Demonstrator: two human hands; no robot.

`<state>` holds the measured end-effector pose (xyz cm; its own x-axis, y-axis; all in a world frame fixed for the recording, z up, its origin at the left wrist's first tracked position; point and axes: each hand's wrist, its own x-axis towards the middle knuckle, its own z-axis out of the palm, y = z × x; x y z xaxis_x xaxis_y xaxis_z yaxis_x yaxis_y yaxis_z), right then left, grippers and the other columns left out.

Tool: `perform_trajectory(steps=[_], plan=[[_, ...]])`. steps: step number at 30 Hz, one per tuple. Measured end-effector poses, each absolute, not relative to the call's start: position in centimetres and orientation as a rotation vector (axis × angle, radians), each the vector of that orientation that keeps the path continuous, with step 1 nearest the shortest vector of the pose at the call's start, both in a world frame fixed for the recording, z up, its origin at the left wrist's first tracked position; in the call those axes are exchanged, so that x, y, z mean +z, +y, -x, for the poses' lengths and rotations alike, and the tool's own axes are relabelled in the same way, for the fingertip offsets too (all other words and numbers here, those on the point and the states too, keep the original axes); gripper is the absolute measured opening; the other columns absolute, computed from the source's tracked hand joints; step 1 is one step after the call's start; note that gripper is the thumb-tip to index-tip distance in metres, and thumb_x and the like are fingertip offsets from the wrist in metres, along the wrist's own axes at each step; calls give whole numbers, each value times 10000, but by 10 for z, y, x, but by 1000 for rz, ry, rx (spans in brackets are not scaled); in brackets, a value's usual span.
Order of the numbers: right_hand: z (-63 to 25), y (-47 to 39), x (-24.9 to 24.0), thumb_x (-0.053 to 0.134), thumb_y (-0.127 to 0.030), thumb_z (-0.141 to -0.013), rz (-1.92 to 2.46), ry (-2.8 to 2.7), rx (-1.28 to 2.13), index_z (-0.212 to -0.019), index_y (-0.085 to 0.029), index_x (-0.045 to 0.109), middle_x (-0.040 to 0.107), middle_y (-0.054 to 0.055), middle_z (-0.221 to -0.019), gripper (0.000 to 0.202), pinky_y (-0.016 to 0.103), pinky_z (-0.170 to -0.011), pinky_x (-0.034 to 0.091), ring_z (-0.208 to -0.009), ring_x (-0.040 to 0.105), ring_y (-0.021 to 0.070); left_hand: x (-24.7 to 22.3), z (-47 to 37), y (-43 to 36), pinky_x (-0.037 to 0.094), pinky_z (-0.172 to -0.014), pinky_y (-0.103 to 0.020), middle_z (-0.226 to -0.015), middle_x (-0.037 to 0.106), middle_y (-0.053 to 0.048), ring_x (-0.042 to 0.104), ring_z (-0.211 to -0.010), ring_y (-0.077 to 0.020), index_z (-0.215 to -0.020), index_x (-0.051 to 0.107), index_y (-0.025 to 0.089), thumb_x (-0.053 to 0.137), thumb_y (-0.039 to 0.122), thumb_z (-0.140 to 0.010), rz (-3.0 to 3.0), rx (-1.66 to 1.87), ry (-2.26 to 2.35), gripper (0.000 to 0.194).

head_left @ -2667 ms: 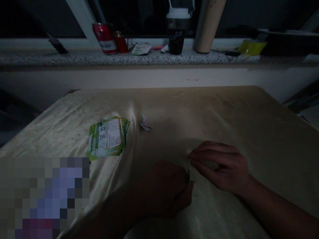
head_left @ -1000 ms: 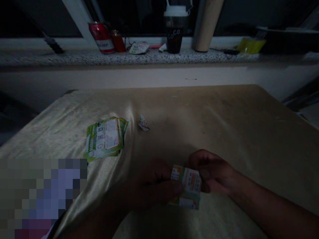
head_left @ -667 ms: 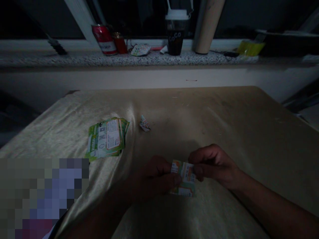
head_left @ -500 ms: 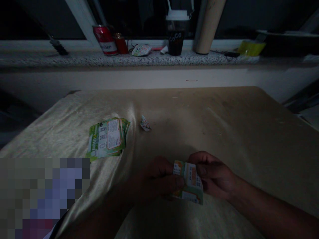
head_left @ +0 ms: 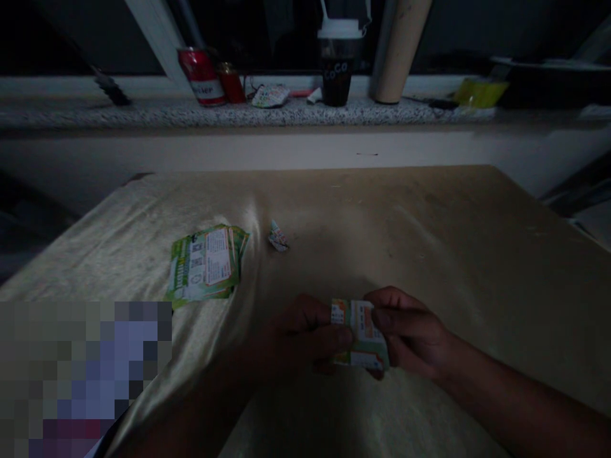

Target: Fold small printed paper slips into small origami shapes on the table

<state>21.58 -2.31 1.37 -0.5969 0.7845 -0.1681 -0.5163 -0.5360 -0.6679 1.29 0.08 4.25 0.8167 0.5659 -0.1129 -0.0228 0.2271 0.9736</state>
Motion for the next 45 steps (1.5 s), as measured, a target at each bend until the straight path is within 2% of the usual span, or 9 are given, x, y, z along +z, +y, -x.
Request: perform_trajectory(steps=[5,8,10,13,17,33,37,42,45], plan=[[-214,-19,11,743,-404,-836,641,-847,2020,-782,-124,701,660,19,-610,288,229,-505,555,-492,608,105,38,-13,2,399,-486,-203,-681,666,-64,477,-516,-85,-814,746,104,704,457,-808,-1009,473,620,356],[-220,-16,15,689,-272,-891,752,-1191,1508,-992,-173,708,707,31,-775,143,230,-617,559,-671,672,125,35,-14,2,404,-452,-206,-531,534,18,421,-438,-65,-730,704,113,771,420,-740,-832,555,665,314],[-224,-15,18,712,-146,-840,810,-1486,1016,-1151,-195,663,713,61,-953,320,284,-746,568,-849,683,161,33,-17,1,377,-419,-195,-469,436,62,345,-388,-45,-712,676,116,768,404,-743,-753,565,579,304],[-227,-14,23,740,-67,-760,749,-1848,444,-1170,-142,660,671,139,-1112,425,376,-842,552,-1022,644,238,31,-21,1,312,-386,-169,-440,325,103,250,-367,-30,-668,597,136,749,375,-764,-649,495,492,299],[-228,-12,26,653,-69,-825,617,-2017,173,-1057,-102,704,685,159,-1059,240,422,-799,565,-960,647,254,32,-23,2,273,-376,-161,-442,256,117,188,-377,-34,-576,399,192,729,351,-767,-497,388,508,413],[-230,-7,24,692,-101,-834,594,-2074,228,-1004,-105,717,757,116,-878,172,430,-728,568,-799,677,233,30,-27,3,223,-385,-209,-439,244,105,153,-390,-65,-556,349,215,591,440,-825,-510,310,630,425],[-225,-9,27,721,-76,-821,682,-1975,398,-928,-118,723,739,92,-771,116,371,-665,552,-715,668,197,31,-25,4,235,-441,-247,-480,367,55,311,-444,-94,-552,454,192,517,565,-869,-1203,512,1059,493],[-223,-12,29,706,-125,-852,825,-1837,712,-838,-140,722,687,51,-694,25,292,-578,515,-626,636,150,44,-18,2,391,-622,-257,-754,593,2,531,-688,-140,-878,632,180,465,356,-964,-1819,810,1057,258],[-225,-13,30,700,-188,-862,892,-1793,827,-785,-146,718,668,35,-670,89,260,-535,481,-581,604,129,47,-16,0,441,-706,-262,-819,635,-19,594,-764,-152,-891,661,174,576,305,-923,-1965,863,926,160]])
